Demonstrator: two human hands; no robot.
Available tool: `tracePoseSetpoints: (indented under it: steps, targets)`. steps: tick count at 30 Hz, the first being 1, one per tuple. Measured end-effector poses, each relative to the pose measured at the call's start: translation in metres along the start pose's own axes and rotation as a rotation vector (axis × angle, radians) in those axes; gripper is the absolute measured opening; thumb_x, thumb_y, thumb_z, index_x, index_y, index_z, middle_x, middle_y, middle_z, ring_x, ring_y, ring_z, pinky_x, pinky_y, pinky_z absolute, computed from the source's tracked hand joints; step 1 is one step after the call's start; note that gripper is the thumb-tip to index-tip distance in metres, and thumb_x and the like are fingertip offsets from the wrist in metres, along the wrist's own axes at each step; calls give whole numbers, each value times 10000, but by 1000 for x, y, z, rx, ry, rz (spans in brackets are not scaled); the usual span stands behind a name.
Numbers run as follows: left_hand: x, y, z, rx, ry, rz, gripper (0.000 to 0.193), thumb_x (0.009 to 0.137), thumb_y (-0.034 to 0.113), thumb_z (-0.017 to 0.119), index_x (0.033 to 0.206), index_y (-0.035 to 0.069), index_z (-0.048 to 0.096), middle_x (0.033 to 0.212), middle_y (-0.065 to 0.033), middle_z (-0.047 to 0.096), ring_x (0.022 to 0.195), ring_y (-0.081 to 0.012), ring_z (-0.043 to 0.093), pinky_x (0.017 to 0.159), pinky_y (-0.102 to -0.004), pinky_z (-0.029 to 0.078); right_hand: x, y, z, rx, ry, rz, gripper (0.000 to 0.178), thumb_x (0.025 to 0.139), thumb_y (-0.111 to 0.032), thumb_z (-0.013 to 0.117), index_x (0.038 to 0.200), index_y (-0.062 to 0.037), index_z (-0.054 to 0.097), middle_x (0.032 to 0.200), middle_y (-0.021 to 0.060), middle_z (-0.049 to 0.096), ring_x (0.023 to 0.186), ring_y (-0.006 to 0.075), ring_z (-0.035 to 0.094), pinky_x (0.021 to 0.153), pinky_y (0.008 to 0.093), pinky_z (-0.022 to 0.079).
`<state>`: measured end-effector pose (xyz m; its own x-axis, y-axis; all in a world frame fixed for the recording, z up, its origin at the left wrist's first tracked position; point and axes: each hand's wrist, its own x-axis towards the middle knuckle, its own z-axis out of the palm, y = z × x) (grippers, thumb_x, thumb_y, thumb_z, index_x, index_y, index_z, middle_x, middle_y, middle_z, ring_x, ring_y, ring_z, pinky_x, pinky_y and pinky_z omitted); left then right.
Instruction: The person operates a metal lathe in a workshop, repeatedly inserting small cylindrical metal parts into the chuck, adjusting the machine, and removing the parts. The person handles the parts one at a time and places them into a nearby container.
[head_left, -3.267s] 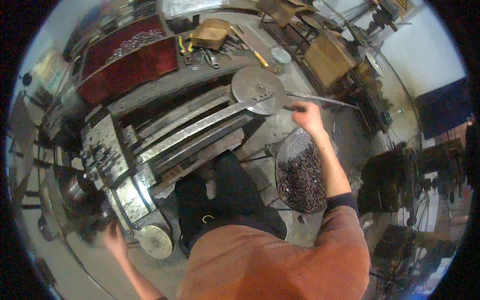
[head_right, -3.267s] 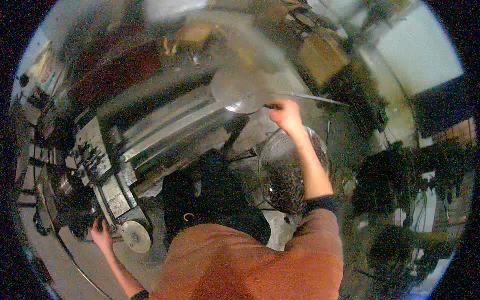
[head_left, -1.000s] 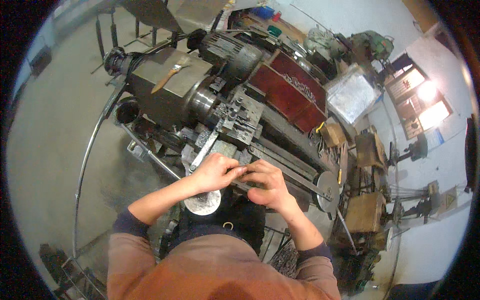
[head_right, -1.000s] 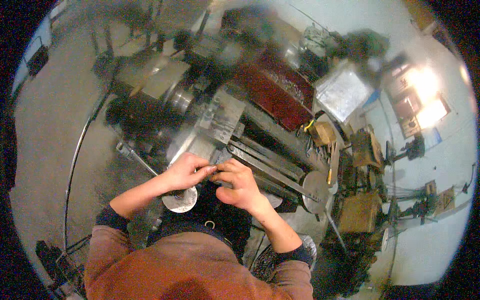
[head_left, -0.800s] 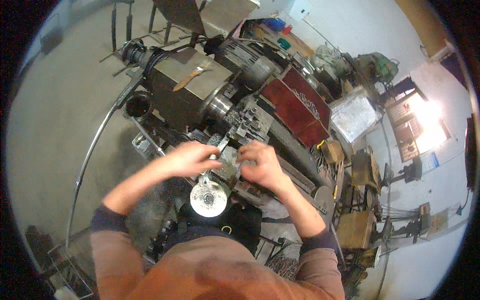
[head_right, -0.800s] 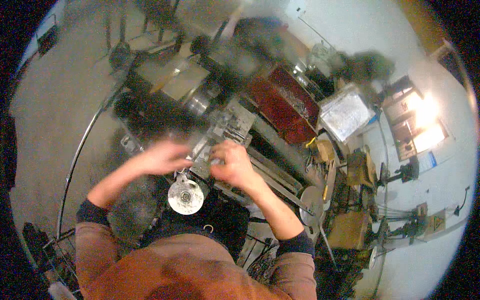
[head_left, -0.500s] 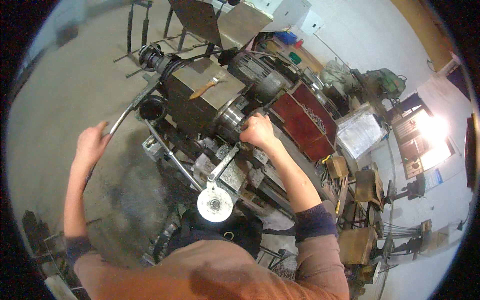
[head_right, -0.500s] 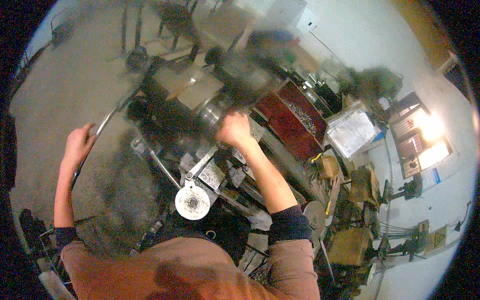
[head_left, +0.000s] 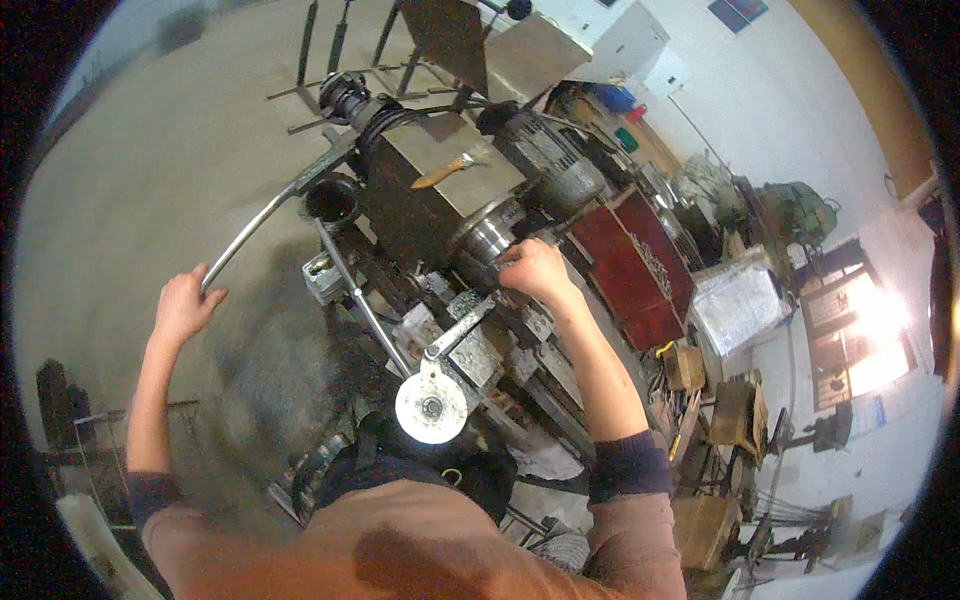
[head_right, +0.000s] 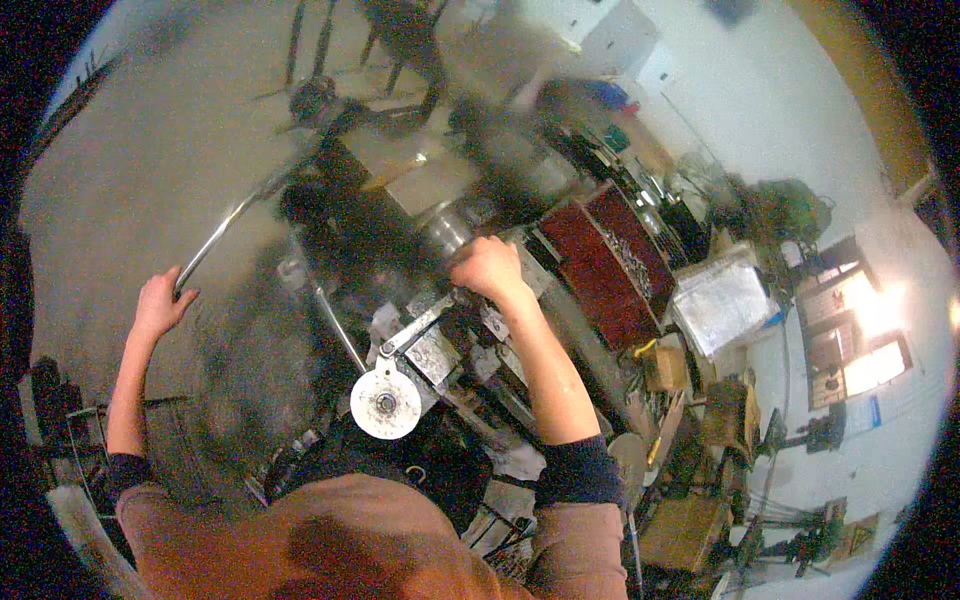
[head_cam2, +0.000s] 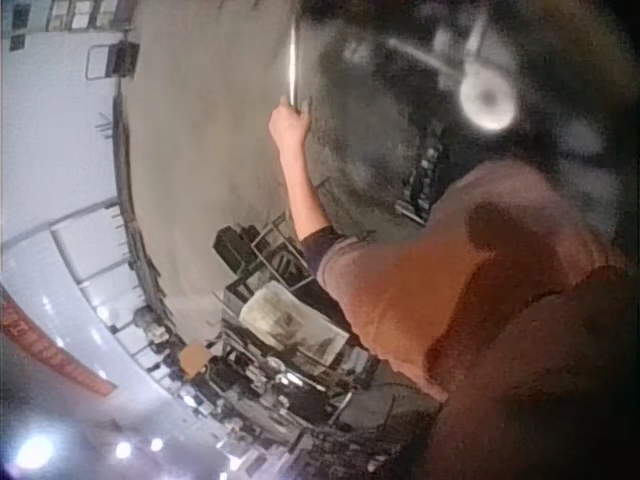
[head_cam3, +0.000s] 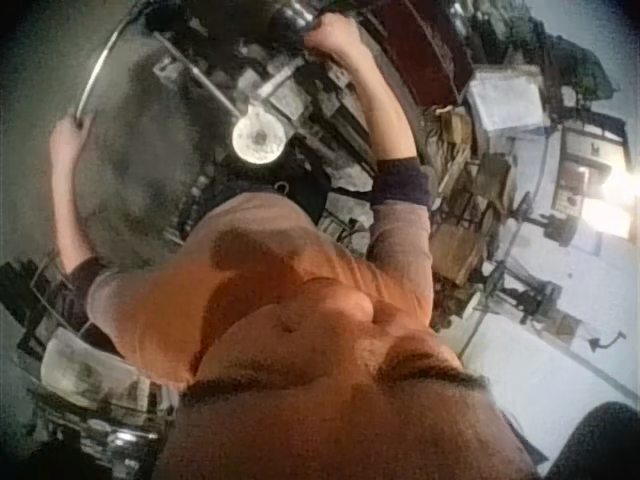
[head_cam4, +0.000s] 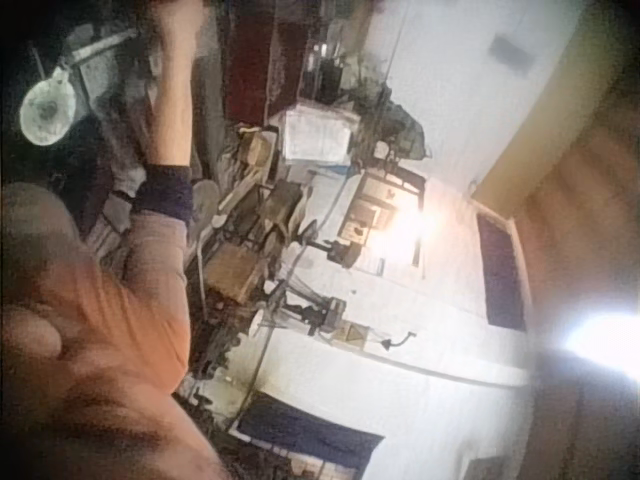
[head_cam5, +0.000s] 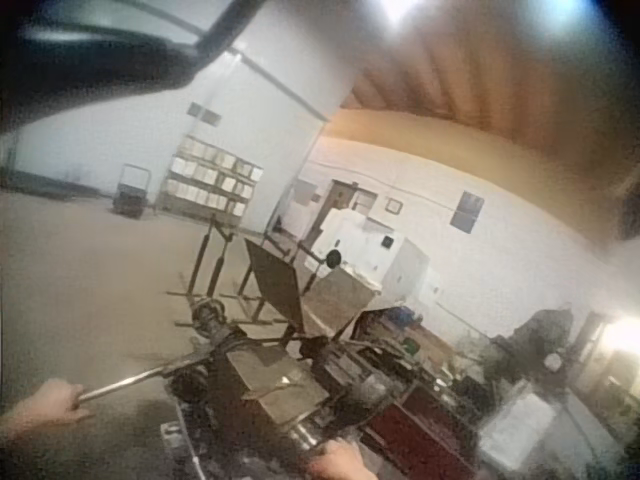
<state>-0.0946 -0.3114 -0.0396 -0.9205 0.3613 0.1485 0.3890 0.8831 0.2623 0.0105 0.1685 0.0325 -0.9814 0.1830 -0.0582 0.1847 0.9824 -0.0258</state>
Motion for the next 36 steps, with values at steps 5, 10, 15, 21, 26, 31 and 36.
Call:
tracePoseSetpoints:
  steps: [5, 10, 15, 21, 26, 31, 36]
  targets:
    - [14, -18, 9, 176, 38, 2, 154, 705, 111, 596, 801, 16, 520, 689, -205, 581, 709, -384, 578, 636, -476, 459, 5, 0, 3, 86, -50, 61, 340, 556, -268, 616, 844, -112, 706, 844, 163, 644, 917, 308, 573, 803, 406, 439]
    - [67, -98, 7, 343, -43, 20, 98, 662, 43, 567, 753, 30, 531, 709, -177, 582, 708, -370, 573, 636, -449, 456, -3, 2, 2, 53, 2, 42, 348, 547, -243, 626, 862, -119, 707, 843, 168, 637, 897, 329, 566, 803, 424, 445]
    - [127, -165, 3, 503, 246, 242, 78, 664, 47, 575, 706, 57, 510, 696, -140, 572, 679, -329, 582, 600, -418, 451, 4, 1, 1, 97, -14, 86, 298, 575, -251, 634, 827, -106, 700, 798, 181, 614, 829, 323, 591, 741, 417, 479]
    - [133, -147, 9, 503, 138, 179, 88, 660, 47, 576, 713, 56, 507, 695, -148, 572, 676, -337, 579, 598, -423, 450, 1, 1, 4, 93, 35, 56, 334, 556, -236, 637, 859, -113, 706, 840, 206, 612, 827, 344, 591, 742, 416, 482]
    - [147, -185, -3, 487, 244, 285, 86, 683, 38, 562, 725, 56, 489, 667, -133, 556, 674, -333, 556, 593, -435, 417, 5, 3, 8, 136, 34, 88, 342, 534, -234, 636, 844, -112, 709, 769, 189, 621, 813, 343, 581, 750, 401, 484]
    - [179, -224, 56, 543, 300, 295, 64, 710, 55, 559, 691, 52, 497, 631, -135, 560, 605, -313, 574, 534, -429, 444, 1, 3, 6, 53, 24, 84, 309, 539, -245, 617, 812, -143, 718, 783, 151, 637, 833, 303, 584, 772, 382, 481]
    - [183, -193, 20, 528, 190, 23, 62, 715, 38, 541, 758, 50, 583, 734, -171, 614, 701, -343, 607, 617, -414, 498, 1, -3, 6, 49, 53, 68, 308, 553, -259, 601, 810, -140, 720, 801, 138, 646, 878, 297, 563, 795, 368, 470]
